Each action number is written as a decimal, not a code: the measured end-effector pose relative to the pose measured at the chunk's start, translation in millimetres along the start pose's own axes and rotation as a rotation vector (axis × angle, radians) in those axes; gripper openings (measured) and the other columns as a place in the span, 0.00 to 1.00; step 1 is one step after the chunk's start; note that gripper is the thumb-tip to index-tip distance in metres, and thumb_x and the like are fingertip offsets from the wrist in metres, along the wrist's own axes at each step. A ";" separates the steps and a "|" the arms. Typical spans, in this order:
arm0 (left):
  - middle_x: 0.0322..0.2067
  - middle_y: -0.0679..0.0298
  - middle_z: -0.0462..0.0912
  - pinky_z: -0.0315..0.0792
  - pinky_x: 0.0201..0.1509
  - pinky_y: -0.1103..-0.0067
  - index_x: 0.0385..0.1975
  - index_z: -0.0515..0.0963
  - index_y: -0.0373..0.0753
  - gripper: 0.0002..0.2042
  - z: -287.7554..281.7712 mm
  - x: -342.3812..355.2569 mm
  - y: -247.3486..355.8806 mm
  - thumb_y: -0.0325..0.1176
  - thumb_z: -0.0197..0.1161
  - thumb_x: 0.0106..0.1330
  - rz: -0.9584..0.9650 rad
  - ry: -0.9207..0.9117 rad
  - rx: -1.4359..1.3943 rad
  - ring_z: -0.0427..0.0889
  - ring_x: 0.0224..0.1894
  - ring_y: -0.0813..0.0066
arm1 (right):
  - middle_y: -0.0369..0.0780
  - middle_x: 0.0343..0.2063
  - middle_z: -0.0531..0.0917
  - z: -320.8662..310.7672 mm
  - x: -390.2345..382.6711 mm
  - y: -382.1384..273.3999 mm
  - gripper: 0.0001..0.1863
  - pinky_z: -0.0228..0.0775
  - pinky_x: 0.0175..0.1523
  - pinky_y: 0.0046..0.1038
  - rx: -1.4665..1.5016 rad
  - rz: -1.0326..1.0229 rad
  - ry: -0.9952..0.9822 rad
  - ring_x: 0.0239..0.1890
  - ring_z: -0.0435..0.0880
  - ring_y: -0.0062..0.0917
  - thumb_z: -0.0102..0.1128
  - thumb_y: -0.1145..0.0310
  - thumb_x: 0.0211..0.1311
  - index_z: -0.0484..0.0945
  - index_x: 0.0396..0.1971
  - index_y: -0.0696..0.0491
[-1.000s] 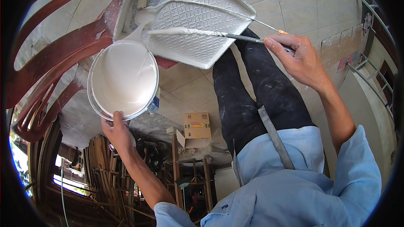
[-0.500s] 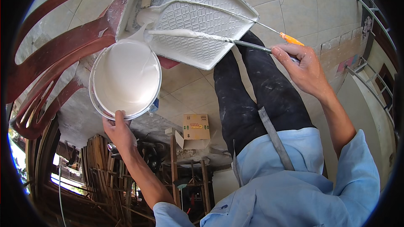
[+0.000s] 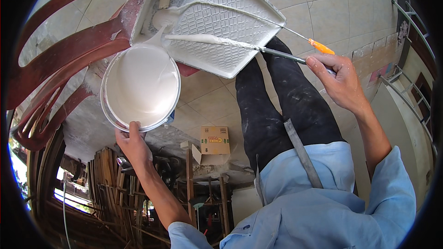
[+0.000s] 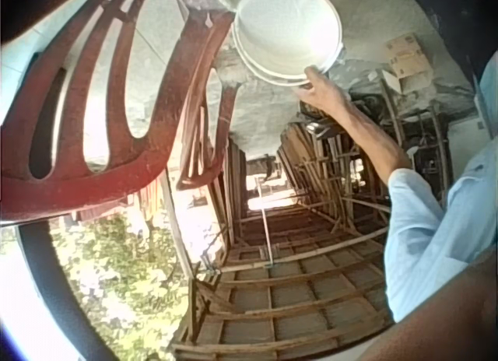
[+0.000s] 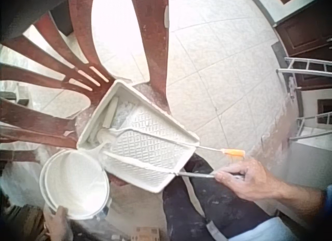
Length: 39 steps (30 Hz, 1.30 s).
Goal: The recorder mixes paint in a bucket and pours it into a paint tray.
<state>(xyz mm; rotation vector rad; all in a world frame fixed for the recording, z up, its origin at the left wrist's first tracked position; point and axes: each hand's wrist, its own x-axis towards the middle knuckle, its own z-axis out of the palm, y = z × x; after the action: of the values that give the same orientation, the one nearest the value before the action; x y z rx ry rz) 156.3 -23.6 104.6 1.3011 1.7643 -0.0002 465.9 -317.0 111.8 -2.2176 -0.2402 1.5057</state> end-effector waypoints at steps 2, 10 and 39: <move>0.48 0.54 0.73 0.73 0.53 0.73 0.55 0.65 0.26 0.22 -0.5 -0.8 0.1 0.22 0.55 0.59 0.000 0.005 -0.017 0.75 0.46 0.71 | 0.37 0.26 0.83 -0.2 -2.1 -2.1 0.18 0.68 0.38 0.22 -0.010 -0.008 0.007 0.30 0.74 0.15 0.57 0.60 0.66 0.82 0.40 0.62; 0.48 0.54 0.73 0.73 0.52 0.74 0.54 0.65 0.26 0.21 -1.3 0.0 0.8 0.23 0.55 0.60 -0.010 0.002 -0.006 0.75 0.46 0.71 | 0.36 0.24 0.82 -1.7 -5.4 -7.1 0.19 0.68 0.38 0.22 -0.011 0.035 -0.024 0.29 0.74 0.16 0.57 0.59 0.66 0.82 0.40 0.62; 0.48 0.53 0.73 0.73 0.52 0.73 0.54 0.65 0.25 0.21 1.4 -0.5 5.8 0.23 0.55 0.59 -0.012 -0.002 0.010 0.76 0.46 0.69 | 0.38 0.25 0.79 -11.4 -12.4 -16.9 0.17 0.65 0.37 0.23 -0.014 0.044 -0.114 0.29 0.73 0.18 0.52 0.62 0.69 0.80 0.39 0.63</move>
<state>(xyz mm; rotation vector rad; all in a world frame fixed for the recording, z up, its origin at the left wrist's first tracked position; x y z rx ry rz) 161.6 -22.1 106.9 1.2975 1.7725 -0.0169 473.3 -309.8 133.3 -2.1635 -0.2392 1.6615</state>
